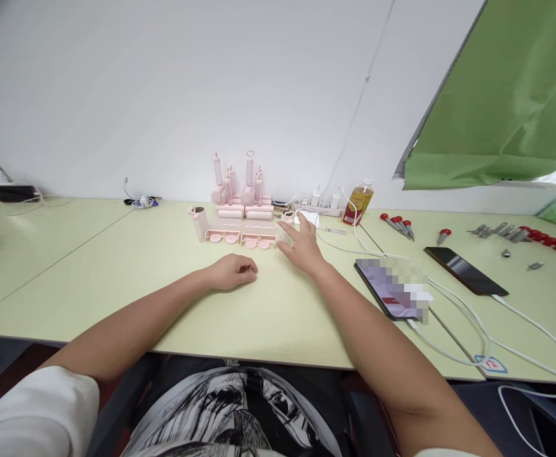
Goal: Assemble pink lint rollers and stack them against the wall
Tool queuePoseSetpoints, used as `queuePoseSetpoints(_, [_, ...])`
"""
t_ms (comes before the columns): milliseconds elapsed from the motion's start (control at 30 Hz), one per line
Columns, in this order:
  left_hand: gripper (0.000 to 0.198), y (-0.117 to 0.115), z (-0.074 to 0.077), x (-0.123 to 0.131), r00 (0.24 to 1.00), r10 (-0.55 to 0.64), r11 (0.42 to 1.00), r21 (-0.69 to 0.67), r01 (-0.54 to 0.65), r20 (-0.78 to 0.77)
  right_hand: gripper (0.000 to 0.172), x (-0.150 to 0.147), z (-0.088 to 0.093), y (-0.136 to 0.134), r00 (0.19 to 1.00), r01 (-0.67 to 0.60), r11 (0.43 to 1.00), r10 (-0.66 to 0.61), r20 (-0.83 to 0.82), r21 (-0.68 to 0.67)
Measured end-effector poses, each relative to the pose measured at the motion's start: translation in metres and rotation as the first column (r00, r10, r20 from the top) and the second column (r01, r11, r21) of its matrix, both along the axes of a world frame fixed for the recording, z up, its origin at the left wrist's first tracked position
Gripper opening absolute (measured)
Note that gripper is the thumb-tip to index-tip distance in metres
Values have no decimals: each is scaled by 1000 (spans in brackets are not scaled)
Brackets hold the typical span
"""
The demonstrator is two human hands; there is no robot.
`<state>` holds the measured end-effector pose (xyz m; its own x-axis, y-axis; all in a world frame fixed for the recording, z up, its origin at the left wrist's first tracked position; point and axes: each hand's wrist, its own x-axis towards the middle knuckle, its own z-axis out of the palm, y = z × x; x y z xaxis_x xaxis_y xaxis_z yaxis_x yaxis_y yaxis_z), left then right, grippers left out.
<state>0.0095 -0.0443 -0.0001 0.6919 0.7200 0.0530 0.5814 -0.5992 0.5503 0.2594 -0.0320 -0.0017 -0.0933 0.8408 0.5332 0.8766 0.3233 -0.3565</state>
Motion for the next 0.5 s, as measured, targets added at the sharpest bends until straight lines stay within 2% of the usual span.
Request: queuePoseSetpoints(500, [27,-1,2,1,999,-2,1000,20,3,-33,72,-7,0,10,998,45,988,-37,56,-145])
